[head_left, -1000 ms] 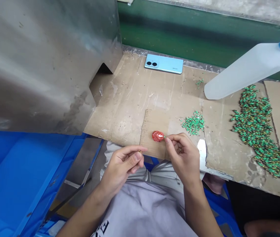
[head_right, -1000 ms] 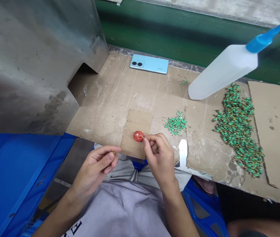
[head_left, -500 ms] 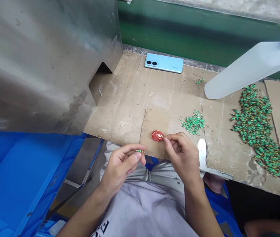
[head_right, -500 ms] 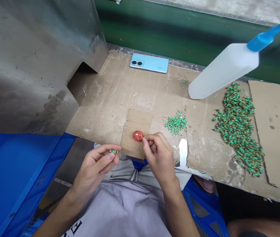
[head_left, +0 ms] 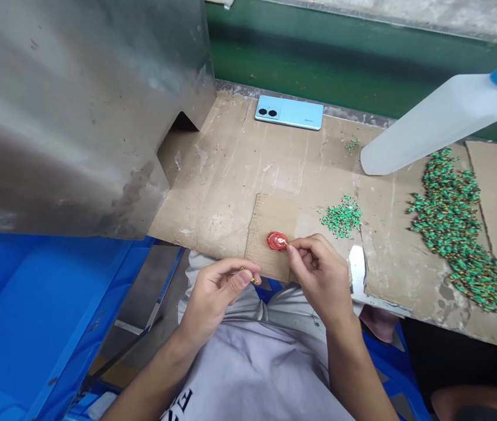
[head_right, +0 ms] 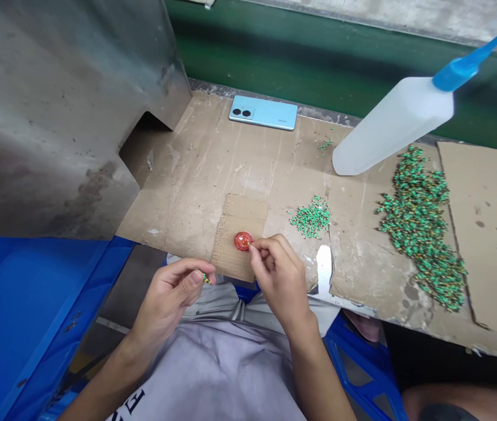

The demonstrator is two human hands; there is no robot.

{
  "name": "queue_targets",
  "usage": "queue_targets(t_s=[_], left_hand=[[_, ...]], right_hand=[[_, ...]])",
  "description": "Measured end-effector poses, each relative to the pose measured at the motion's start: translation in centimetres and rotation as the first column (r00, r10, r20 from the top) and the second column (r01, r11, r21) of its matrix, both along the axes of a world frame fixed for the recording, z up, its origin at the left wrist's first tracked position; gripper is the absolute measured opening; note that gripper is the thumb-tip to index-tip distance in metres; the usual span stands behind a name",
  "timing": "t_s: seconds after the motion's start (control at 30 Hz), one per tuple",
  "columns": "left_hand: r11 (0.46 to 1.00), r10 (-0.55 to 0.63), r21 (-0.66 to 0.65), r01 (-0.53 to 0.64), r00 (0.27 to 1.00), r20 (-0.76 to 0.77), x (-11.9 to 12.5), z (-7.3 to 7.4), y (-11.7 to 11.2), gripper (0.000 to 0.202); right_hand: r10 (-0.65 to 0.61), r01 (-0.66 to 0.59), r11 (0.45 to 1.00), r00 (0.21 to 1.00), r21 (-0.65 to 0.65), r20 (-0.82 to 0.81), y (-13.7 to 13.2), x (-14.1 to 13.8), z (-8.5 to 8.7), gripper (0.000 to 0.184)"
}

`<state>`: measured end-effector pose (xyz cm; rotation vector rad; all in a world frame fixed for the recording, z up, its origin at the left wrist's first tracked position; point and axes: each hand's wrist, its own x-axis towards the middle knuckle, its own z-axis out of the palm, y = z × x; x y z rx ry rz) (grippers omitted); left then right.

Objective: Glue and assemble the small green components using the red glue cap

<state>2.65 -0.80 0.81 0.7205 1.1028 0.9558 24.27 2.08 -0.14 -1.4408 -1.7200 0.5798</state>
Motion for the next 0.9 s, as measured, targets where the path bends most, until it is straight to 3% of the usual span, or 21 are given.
queue_targets(t_s=[0.43,0.63,0.9], left_hand=[[0.996,0.059,0.073,-0.048,0.986,-0.154,0.23,-0.37,0.23,0.033],[0.998,0.042,0.056,-0.033,0.987,-0.158,0.18,-0.82,-0.06,0.034],[0.994,0.105,0.031,-0.101,0.982,-0.159,-0.04,-0.88,0.10,0.039]], right_hand=[[0.016,-0.016,1.000,1.000,-0.023,-0.006,0.01,-0.12,0.07,0.014],[0.002,-0.002,1.000,0.999,-0.014,-0.035,-0.14,-0.18,0.06,0.014],[-0.006,0.006,0.999,1.000,-0.034,-0.019,0.00,-0.26,0.01,0.013]])
